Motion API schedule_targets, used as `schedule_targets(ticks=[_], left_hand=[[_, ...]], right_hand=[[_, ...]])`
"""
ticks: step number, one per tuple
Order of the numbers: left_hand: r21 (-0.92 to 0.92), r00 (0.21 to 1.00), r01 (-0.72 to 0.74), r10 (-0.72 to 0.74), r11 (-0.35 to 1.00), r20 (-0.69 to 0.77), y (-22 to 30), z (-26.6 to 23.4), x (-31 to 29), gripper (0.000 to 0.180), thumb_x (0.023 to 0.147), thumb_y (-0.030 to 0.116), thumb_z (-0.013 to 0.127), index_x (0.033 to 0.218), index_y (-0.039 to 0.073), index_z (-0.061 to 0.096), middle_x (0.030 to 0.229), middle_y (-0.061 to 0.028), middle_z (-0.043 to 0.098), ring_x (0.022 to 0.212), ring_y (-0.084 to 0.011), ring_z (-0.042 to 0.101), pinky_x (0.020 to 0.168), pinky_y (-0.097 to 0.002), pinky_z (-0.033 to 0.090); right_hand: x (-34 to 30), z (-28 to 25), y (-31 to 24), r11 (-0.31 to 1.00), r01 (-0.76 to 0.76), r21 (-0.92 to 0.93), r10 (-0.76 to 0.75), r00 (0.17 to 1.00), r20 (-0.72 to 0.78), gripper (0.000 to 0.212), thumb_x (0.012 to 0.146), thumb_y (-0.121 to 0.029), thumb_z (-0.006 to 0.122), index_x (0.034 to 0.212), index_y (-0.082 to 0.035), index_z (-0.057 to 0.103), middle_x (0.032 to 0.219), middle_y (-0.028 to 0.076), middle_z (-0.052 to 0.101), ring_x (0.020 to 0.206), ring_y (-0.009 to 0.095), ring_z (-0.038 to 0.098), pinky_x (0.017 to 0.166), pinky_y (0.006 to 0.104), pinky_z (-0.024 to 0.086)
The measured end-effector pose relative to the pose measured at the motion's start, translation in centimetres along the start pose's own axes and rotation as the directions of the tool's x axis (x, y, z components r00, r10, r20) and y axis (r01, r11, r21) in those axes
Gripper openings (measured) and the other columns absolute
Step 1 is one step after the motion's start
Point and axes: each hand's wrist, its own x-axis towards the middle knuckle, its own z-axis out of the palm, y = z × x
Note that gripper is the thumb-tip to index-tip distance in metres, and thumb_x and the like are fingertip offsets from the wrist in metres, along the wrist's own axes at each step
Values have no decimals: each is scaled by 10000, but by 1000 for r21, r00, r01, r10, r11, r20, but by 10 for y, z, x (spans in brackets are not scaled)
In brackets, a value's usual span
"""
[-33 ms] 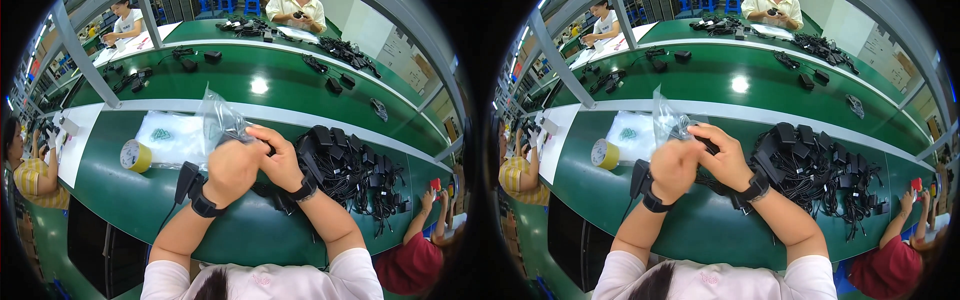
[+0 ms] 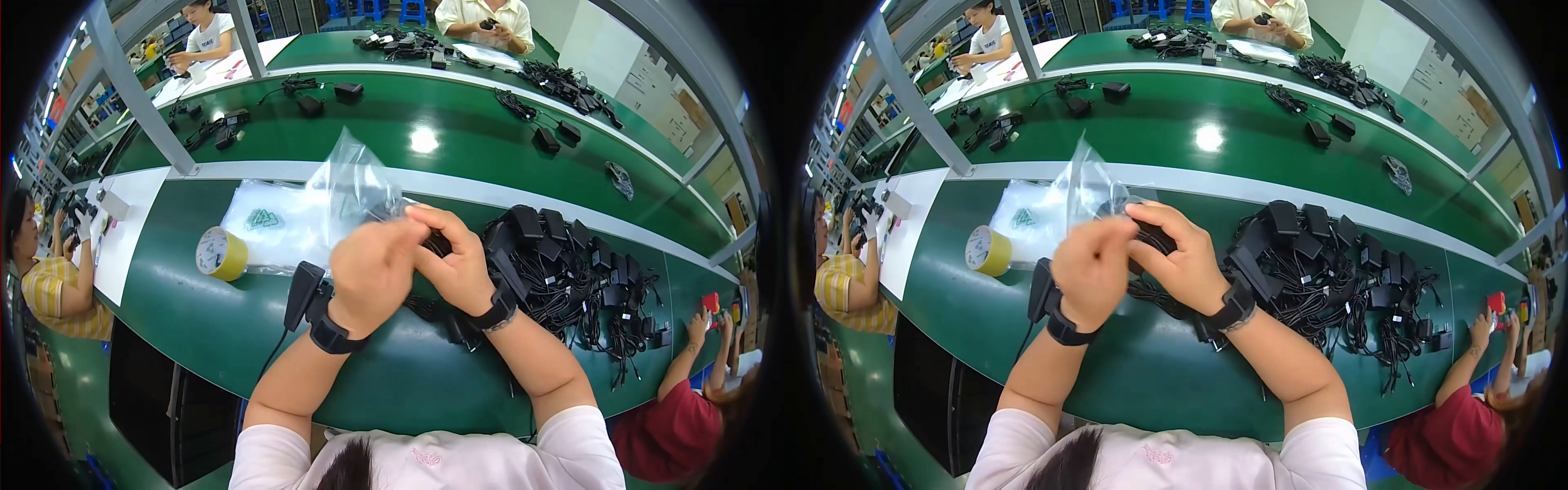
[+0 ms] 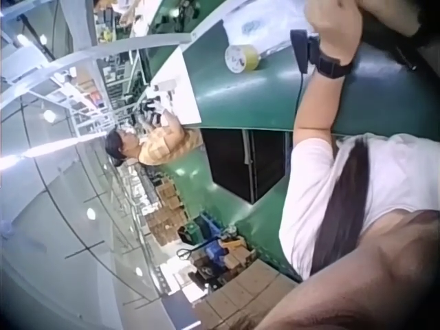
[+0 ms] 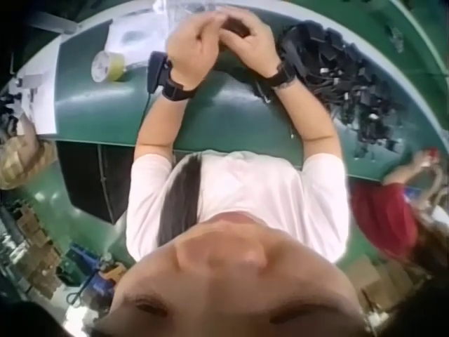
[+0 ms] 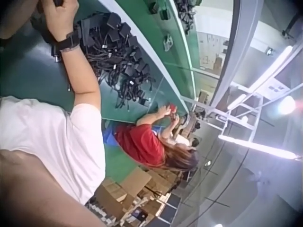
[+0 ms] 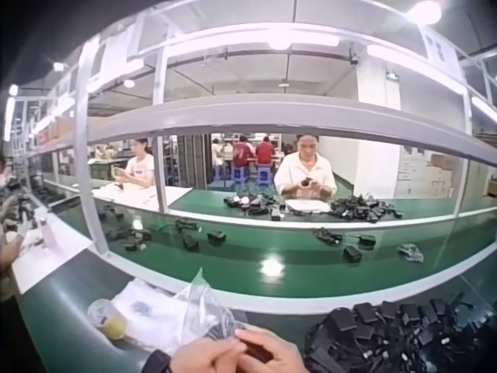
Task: The person picks up a power adapter and its cord, wraps the cord around the adapter, and places the unit into a plastic bag, repeating the process for a second unit.
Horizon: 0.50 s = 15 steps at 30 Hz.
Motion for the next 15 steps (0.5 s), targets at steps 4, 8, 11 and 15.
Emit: schedule_targets(ticks=[4,8,11,15], left_hand=[[-51,961,-69,80,996,265,3,-3,4,118,727,20,652,828,55,602,681,-78,600,597,-243,588,509,-329,458],[-188,975,101,-60,977,213,3,12,-2,91,759,77,664,807,52,592,642,-74,576,522,-238,555,473,-311,431],[-172,974,164,-132,971,184,11,10,2,94,764,79,667,804,45,590,643,-81,581,507,-238,550,466,-302,425],[-64,999,-38,37,997,-17,20,6,8,99,765,46,674,838,31,608,692,-86,603,550,-163,575,501,-248,438]], right_hand=[[9,10,4,972,-78,220,138,951,-275,389,769,12,636,1044,-58,370,937,92,532,851,120,516,775,244,436],[31,-19,-20,495,-419,761,588,806,62,318,836,-94,587,1018,-61,329,893,90,564,733,116,558,586,237,466],[31,-4,-20,326,-303,895,613,789,43,311,842,-80,573,1023,-64,321,875,78,558,720,113,555,578,225,465],[13,15,8,984,161,-73,-176,913,-368,291,784,-34,620,910,-69,361,891,75,576,746,169,578,630,251,462]])
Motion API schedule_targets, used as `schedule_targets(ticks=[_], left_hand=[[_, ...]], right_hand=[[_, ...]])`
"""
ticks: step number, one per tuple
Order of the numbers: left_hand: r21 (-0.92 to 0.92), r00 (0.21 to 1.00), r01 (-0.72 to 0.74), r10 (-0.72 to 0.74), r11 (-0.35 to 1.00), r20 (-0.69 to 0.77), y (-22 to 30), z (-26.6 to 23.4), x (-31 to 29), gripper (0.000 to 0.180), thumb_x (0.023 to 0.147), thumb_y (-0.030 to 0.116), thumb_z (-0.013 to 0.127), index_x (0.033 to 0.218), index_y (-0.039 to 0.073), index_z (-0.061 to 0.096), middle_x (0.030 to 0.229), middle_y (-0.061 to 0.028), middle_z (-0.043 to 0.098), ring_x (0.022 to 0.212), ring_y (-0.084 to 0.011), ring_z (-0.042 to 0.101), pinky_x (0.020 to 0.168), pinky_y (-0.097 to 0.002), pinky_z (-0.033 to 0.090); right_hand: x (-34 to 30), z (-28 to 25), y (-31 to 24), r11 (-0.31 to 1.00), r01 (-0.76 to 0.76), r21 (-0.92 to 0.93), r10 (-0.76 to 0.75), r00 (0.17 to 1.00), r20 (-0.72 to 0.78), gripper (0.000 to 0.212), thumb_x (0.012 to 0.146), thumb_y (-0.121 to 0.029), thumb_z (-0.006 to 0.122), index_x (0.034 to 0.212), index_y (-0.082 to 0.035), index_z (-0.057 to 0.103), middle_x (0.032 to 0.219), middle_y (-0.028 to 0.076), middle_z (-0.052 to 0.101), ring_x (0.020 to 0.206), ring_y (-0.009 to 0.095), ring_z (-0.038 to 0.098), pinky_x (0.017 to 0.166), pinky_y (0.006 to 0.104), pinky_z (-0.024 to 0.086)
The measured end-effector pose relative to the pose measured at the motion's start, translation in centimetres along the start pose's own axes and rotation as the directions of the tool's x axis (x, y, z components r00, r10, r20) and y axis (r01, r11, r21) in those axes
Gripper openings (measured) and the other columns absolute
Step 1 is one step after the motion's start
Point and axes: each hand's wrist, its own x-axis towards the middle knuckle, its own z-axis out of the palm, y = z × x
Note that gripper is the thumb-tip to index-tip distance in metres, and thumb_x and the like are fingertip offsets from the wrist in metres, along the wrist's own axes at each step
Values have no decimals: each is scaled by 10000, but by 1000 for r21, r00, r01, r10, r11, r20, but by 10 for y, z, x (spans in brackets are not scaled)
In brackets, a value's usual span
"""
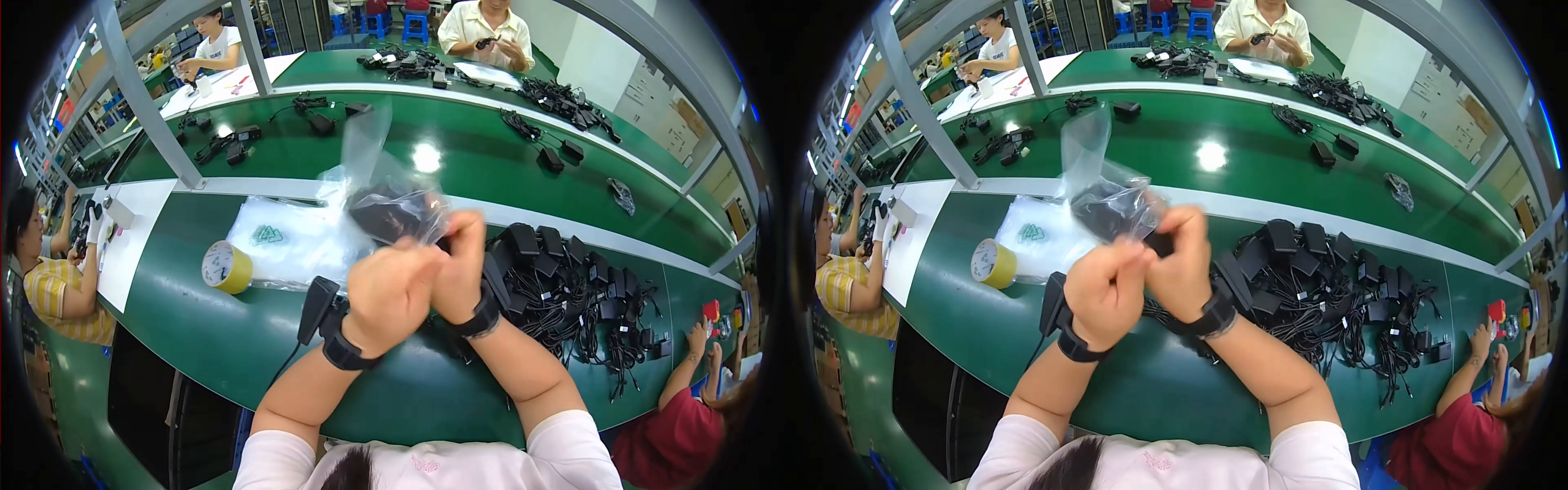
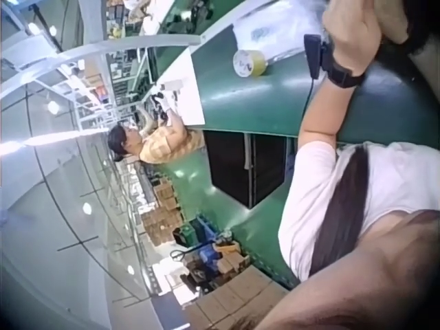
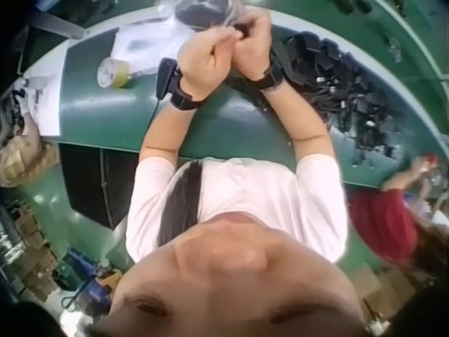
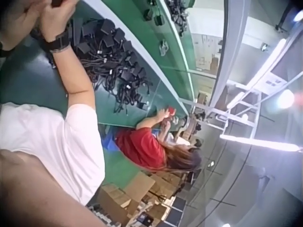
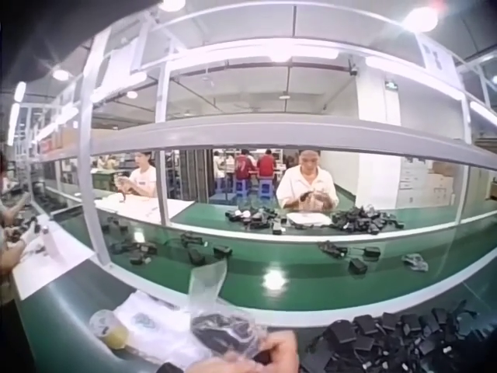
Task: The person picks up a power adapter and its cord, wraps the cord around the adapter, and places the unit into a plastic bag, repeating the process for a second unit.
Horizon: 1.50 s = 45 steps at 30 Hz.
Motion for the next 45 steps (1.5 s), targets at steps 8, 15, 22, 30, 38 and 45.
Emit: schedule_targets(ticks=[8,15,22,30,38,45], left_hand=[[-49,994,100,-98,994,38,1,3,-11,53,794,54,641,824,28,606,664,-102,580,530,-194,567,481,-262,422],[111,953,118,-144,987,266,12,-6,2,140,792,100,644,891,32,574,674,-93,591,542,-222,567,503,-304,441],[-27,855,446,-417,894,309,-59,-103,58,927,656,477,745,1333,15,311,1274,-163,439,1153,-252,424,964,-361,314],[-696,623,697,-624,170,472,-33,-20,3,511,873,356,553,1208,-13,443,1125,-86,544,1005,-160,542,863,-296,438],[-722,579,685,-676,101,456,-32,-4,-3,239,901,194,535,1068,22,534,970,-31,580,853,-103,557,746,-245,464],[-670,389,728,-715,-148,581,-49,-1,-7,231,842,74,570,1067,22,552,993,-53,600,877,-150,585,773,-298,481]], right_hand=[[17,1,-8,966,-229,118,176,923,343,469,827,-20,578,1268,-1,417,1119,98,542,852,144,589,763,253,481],[32,9,-23,690,-549,471,455,836,308,629,773,1,655,1323,10,350,1009,29,549,777,51,515,669,194,448],[30,-3,-31,736,-587,337,334,748,574,702,760,18,657,1354,11,283,1318,127,415,1136,177,453,876,269,438],[4,9,-24,798,-407,444,342,913,222,647,759,-211,717,1244,31,363,1190,95,484,1096,163,465,957,303,354],[2,4,-13,937,-338,84,314,923,221,423,834,-136,591,1180,26,409,1087,181,535,981,239,545,848,346,426],[15,-16,-11,885,92,-456,100,920,379,398,795,-186,580,1160,-33,539,1087,121,582,964,375,441,892,435,356]])
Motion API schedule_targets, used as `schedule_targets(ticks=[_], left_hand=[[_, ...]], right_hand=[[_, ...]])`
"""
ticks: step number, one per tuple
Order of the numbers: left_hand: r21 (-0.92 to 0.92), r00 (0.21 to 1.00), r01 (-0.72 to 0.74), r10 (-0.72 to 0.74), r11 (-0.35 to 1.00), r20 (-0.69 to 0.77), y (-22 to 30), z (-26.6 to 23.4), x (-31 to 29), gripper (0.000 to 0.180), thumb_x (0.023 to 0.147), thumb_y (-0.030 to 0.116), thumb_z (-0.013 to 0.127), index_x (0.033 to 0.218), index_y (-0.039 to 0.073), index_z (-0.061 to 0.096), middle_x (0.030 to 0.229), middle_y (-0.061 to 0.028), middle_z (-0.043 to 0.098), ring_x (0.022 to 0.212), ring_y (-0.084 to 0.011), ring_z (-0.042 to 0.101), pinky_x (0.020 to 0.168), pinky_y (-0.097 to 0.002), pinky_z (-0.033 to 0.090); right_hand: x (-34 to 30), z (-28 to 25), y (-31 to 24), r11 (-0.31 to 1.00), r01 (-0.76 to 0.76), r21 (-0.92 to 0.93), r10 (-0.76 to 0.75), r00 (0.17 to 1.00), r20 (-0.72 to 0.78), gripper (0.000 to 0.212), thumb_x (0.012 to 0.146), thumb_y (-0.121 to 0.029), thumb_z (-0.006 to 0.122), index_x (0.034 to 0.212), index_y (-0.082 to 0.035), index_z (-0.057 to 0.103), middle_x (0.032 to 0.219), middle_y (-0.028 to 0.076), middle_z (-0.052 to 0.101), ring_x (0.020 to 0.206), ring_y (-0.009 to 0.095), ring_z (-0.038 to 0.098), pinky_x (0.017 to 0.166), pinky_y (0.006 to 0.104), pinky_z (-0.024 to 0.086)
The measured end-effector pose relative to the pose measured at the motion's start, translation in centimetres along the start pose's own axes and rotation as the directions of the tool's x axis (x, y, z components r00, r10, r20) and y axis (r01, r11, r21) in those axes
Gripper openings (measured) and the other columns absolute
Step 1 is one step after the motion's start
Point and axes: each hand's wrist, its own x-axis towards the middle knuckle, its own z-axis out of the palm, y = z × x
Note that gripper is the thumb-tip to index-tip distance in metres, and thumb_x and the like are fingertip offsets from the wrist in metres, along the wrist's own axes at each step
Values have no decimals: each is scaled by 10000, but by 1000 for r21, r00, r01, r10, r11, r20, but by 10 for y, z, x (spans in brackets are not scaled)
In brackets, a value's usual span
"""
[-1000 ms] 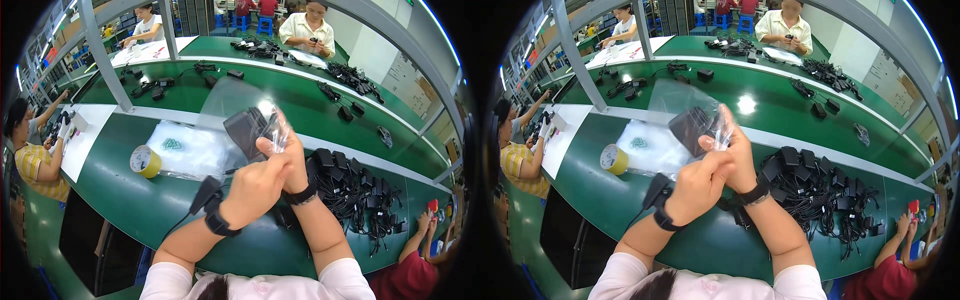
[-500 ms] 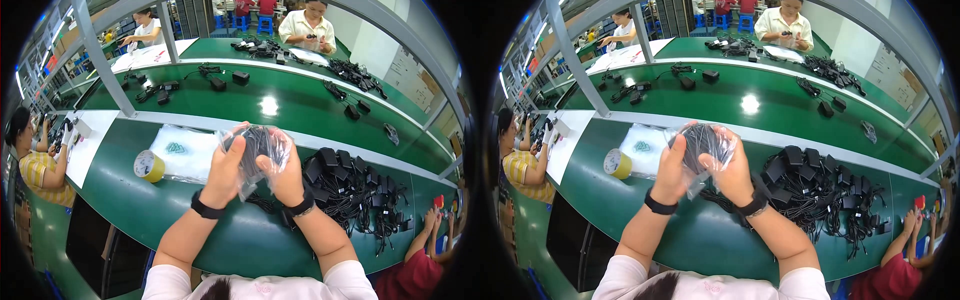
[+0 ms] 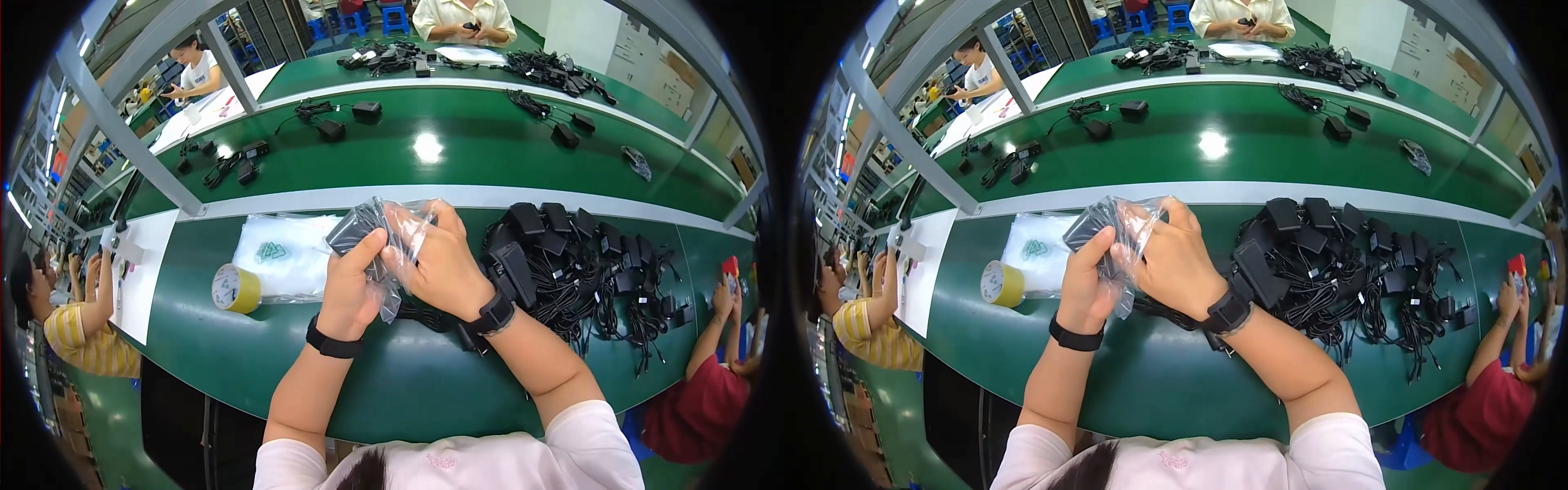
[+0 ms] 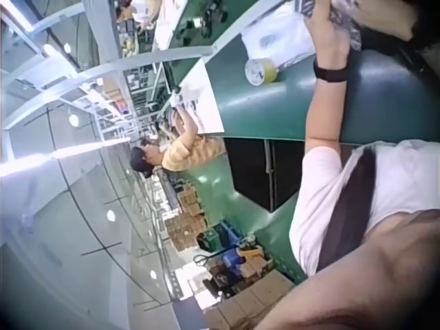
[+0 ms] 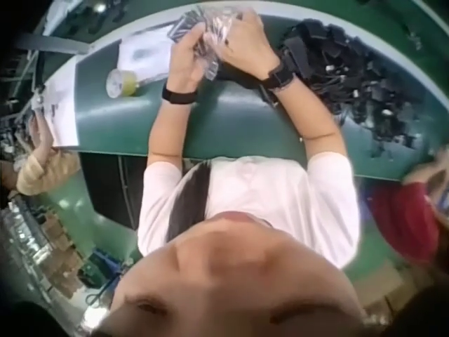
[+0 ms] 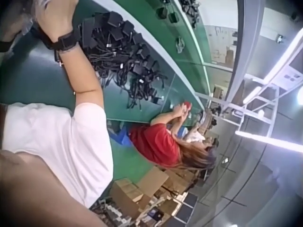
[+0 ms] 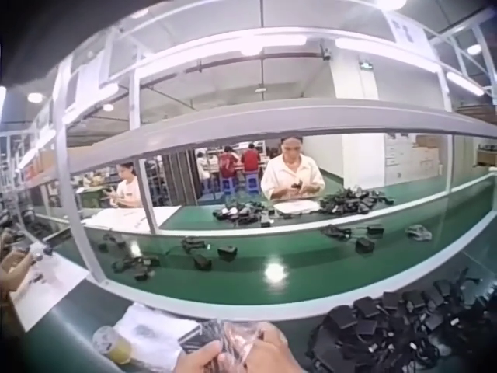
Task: The person picks up a power adapter and its cord, wraps the cord around the adapter, and places the unit into a plastic bag, repeating the process for a second unit.
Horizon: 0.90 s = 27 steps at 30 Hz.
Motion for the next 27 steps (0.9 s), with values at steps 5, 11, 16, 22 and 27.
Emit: schedule_targets(ticks=[5,11,16,22,27], left_hand=[[-131,997,74,-73,989,13,4,-19,1,203,839,90,569,1029,20,568,961,-57,613,867,-166,592,783,-321,488],[-200,980,-198,189,960,-64,-1,-11,12,175,802,86,635,965,50,583,881,-18,610,770,-110,579,692,-263,489],[-209,979,-205,204,956,-26,23,-8,-6,184,811,47,615,987,27,568,893,-27,607,787,-120,589,719,-273,503],[-148,956,-187,214,971,198,13,6,-9,313,789,71,651,1081,29,546,981,-43,606,898,-127,571,824,-293,469],[57,943,-334,334,941,6,31,-7,-19,195,818,53,587,1013,44,575,923,-5,589,838,-102,551,775,-259,457]], right_hand=[[8,-2,-7,994,-74,77,61,985,160,430,765,-211,623,1151,-34,553,1070,170,582,851,327,559,811,373,440],[-8,-6,17,724,-257,640,196,966,167,435,890,-226,554,1221,42,468,1179,124,532,990,183,534,921,298,369],[3,1,39,518,-305,799,412,908,79,97,885,-113,547,893,-16,541,776,4,521,697,66,493,700,206,428],[2,-47,79,712,-45,701,293,926,-239,154,923,-146,487,987,-12,528,865,23,515,768,85,499,848,257,431],[27,-21,1,948,7,-317,32,992,119,316,810,-111,527,1115,-37,561,1169,150,525,1076,288,494,963,373,372]])
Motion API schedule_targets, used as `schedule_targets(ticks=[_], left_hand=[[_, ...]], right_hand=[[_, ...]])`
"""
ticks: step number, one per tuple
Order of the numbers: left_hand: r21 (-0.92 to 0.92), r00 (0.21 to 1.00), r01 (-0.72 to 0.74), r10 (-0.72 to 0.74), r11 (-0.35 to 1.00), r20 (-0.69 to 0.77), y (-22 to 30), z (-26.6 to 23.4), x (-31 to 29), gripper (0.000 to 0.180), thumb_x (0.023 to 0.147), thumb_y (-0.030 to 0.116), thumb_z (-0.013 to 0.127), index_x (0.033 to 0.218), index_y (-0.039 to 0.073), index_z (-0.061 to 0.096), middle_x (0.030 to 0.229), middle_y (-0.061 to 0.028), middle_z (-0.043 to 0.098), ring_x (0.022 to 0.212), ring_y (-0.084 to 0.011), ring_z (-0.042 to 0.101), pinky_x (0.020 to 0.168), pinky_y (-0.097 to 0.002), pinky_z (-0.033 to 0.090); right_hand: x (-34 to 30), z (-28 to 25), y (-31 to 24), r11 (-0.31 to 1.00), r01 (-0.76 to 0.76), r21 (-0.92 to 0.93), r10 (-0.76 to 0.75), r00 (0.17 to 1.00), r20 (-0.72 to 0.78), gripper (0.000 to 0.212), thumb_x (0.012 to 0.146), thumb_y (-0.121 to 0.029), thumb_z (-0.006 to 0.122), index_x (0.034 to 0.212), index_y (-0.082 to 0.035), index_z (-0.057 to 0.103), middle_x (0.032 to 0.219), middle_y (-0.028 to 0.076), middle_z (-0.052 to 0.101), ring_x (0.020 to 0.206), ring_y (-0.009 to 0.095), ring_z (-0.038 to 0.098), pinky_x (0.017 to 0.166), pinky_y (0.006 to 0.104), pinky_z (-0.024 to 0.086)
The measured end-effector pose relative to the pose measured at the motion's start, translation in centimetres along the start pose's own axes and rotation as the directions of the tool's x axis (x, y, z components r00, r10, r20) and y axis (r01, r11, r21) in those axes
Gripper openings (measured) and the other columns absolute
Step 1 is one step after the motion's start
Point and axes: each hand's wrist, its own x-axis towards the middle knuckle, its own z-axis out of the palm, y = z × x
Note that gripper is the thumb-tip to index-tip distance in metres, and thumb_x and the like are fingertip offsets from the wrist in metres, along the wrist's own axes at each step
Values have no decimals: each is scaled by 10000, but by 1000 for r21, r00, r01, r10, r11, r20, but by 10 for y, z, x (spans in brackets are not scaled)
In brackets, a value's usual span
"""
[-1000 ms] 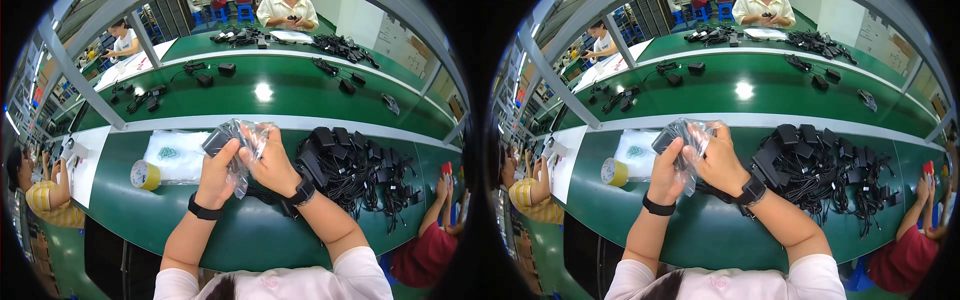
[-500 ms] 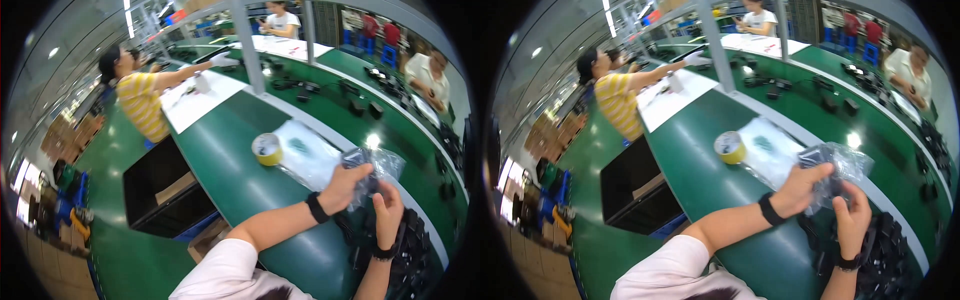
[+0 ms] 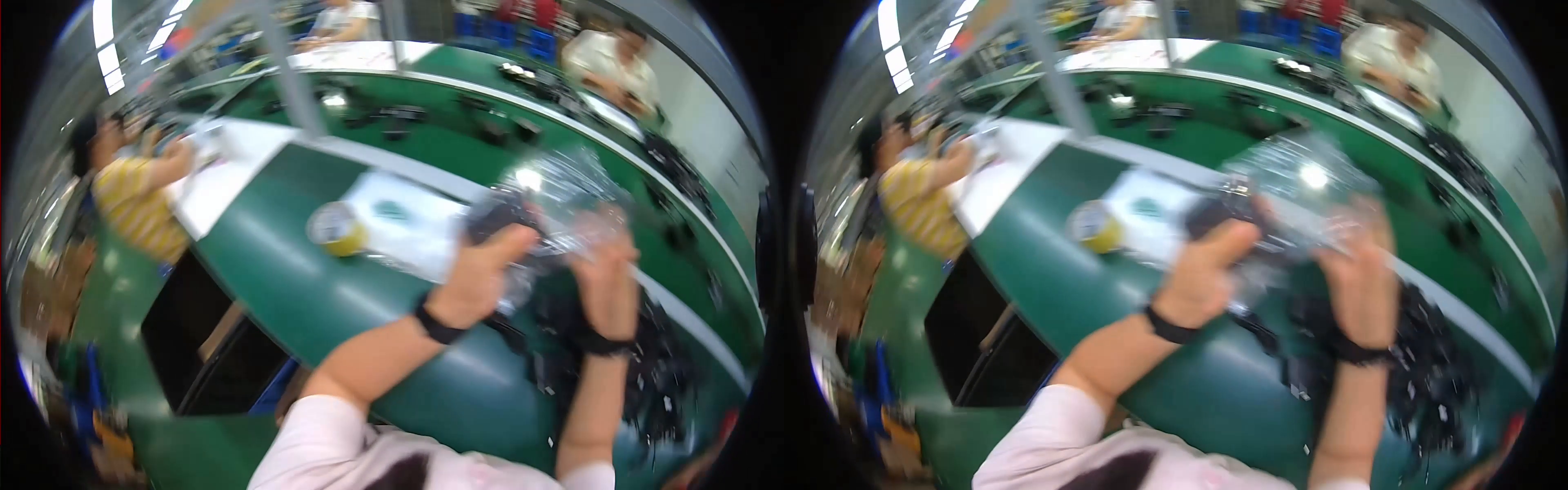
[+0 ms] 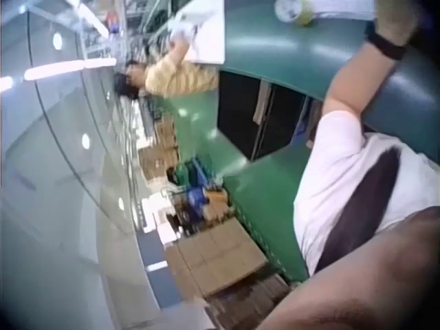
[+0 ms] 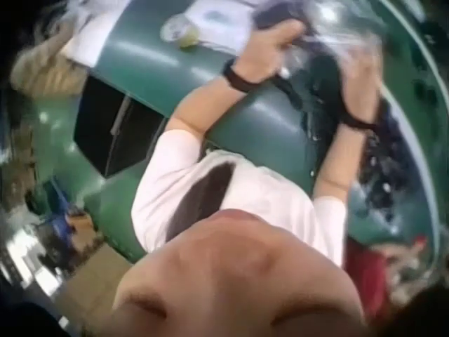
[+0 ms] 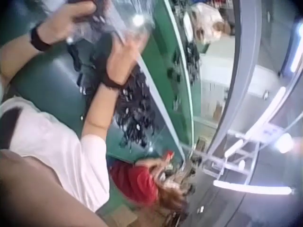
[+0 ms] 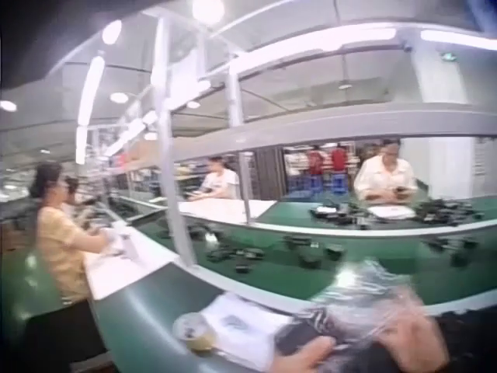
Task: The person picks up a power adapter and its cord, wraps the cord around the adapter, and places the unit into a plastic bag, repeating the process for a second unit.
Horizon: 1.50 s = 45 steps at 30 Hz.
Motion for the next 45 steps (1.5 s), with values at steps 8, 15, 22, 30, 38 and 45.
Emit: schedule_targets(ticks=[8,15,22,30,38,45], left_hand=[[103,962,-239,221,966,160,-26,4,-3,682,706,174,763,1255,22,388,1215,-89,482,1118,-198,468,971,-349,369],[290,979,-88,29,953,202,-19,-9,13,784,681,97,761,1330,19,329,1285,-109,418,1151,-187,433,944,-331,375],[614,981,-136,18,777,195,-14,-10,8,393,798,155,659,1143,16,532,1213,-148,479,1101,-213,470,904,-318,393],[599,956,-279,277,751,98,-25,-5,6,184,860,142,590,797,-29,618,866,-61,582,742,-122,528,656,-237,421],[392,996,77,-56,917,-65,-16,-5,7,195,858,157,600,816,-32,628,849,-37,592,788,-103,543,678,-234,434],[255,979,204,-195,945,-62,-18,-18,20,181,868,135,578,910,-36,621,925,-32,588,814,-77,541,699,-218,445]], right_hand=[[-14,37,-23,-493,-274,826,-69,958,277,509,892,-309,524,1300,-37,386,1242,70,462,1083,181,490,902,340,415],[-15,36,-8,40,-182,983,358,921,155,260,905,-136,479,1056,50,580,992,76,618,866,132,582,776,268,459],[-17,40,-21,822,206,531,16,923,-383,180,830,-91,597,989,-23,645,970,128,648,882,190,629,750,276,491],[-2,37,-24,-234,-296,926,413,832,371,340,938,-244,435,1050,45,575,941,79,625,824,149,604,754,293,481],[-9,40,-9,-263,-359,896,360,825,436,292,915,-179,449,1006,64,581,949,92,618,838,141,589,760,287,468],[-14,47,-7,166,-204,965,247,956,160,256,895,-152,485,969,65,601,1098,121,588,1017,171,546,877,259,405]])
